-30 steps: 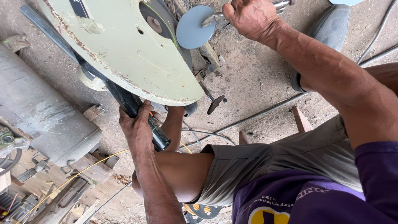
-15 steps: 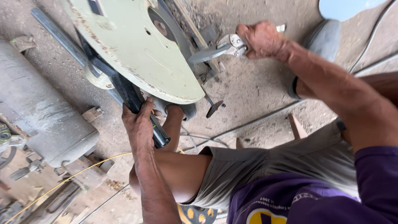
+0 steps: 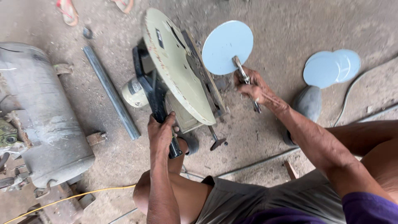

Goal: The person uses a bench grinder to smooth the edges of small circular metal discs. They hold each disc with pliers, press it against the spinning wheel, rotate it to grind all sides, and then place it on the floor with other finished discs.

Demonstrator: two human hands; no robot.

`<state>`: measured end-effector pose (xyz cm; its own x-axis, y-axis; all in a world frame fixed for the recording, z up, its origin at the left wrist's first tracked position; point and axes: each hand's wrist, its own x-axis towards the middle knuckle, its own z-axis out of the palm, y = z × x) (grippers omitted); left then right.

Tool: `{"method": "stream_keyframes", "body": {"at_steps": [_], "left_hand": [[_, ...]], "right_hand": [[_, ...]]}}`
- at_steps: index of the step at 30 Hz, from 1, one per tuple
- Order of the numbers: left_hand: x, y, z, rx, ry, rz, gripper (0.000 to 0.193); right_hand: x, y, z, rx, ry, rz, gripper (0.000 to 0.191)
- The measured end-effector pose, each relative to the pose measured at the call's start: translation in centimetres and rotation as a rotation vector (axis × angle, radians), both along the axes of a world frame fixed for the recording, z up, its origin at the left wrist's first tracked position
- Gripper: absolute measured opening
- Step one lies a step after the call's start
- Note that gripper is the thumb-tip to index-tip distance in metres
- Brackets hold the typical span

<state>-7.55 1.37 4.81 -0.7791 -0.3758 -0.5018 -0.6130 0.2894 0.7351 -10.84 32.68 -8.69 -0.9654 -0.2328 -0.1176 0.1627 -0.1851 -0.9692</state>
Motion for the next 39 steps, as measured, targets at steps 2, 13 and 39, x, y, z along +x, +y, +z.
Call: {"method": "stream_keyframes", "body": {"at_steps": [2, 13, 39], "left_hand": [[-0.1, -0.4, -0.4, -0.062, -0.033, -0.008, 0.032], [1.3, -0.2, 1.2, -0.821, 0.850, -0.101, 0.067], [8.1, 3.3, 5.3, 0.661, 0.395, -0.483, 0.030]], "right_hand": [[0.2, -0.4, 1.9, 0.037, 0.014, -0.004, 0.020], [6.0, -1.5, 10.3, 0.318, 0.114, -0.052, 0.027], [19.5, -0.4, 12.9, 0.571, 0.042, 0.219, 0.047]]}}
